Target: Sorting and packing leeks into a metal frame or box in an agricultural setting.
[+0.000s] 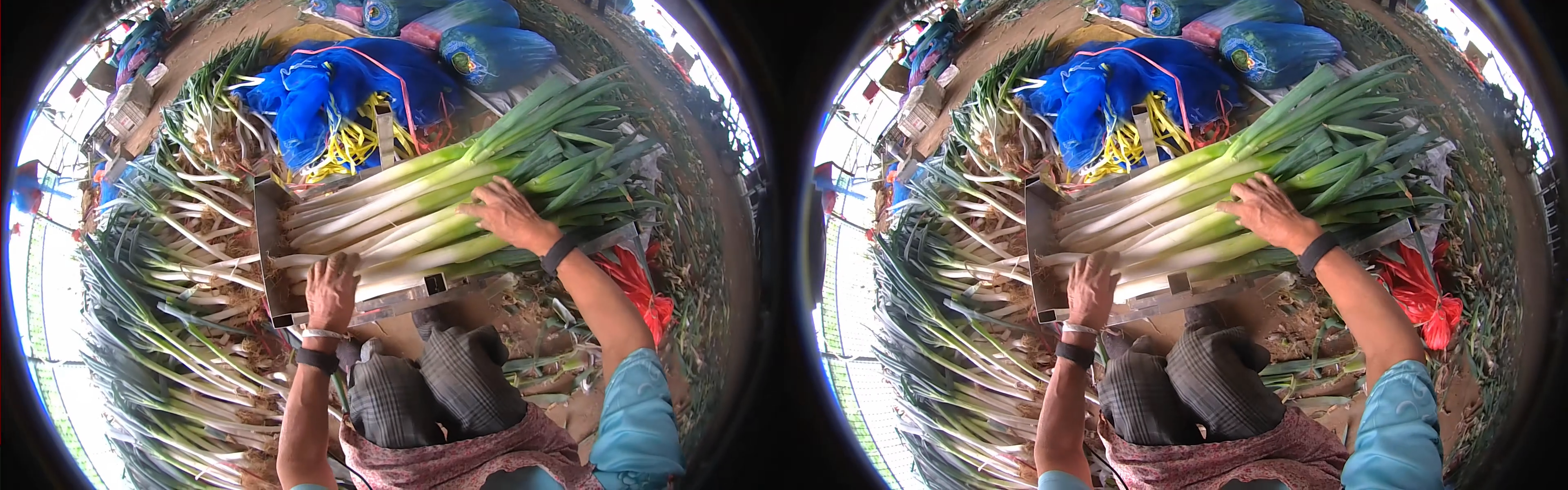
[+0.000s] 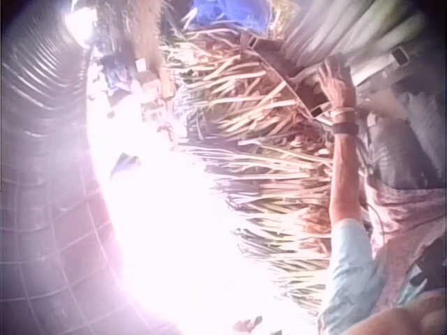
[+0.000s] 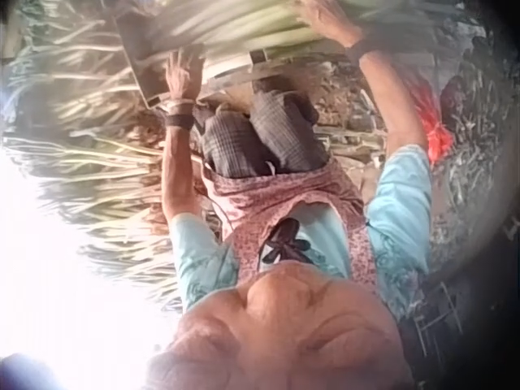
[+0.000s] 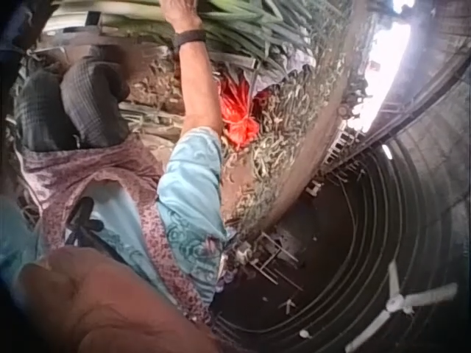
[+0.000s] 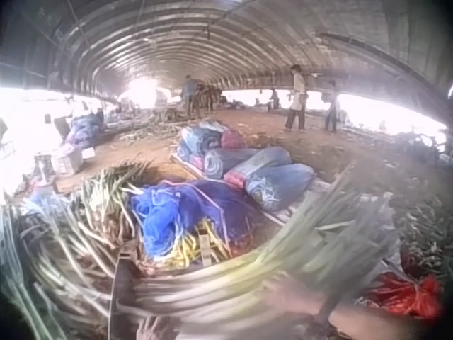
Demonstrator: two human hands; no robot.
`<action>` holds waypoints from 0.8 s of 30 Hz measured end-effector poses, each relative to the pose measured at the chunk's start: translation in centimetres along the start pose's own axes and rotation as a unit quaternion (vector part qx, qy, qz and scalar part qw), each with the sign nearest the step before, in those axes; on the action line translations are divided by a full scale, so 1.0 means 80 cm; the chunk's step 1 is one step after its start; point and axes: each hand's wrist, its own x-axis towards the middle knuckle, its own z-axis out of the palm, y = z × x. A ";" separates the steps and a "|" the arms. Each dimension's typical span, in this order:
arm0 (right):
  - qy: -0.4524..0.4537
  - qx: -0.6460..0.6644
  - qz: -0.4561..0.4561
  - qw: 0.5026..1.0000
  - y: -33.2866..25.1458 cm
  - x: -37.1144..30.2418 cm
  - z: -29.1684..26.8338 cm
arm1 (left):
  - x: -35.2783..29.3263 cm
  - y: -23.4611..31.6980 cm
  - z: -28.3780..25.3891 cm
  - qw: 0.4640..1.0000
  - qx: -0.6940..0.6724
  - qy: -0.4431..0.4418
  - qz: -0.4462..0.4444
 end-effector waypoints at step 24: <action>0.143 -0.103 0.070 0.982 -0.084 -0.079 0.080 | -0.062 0.009 0.062 0.997 0.054 -0.002 -0.047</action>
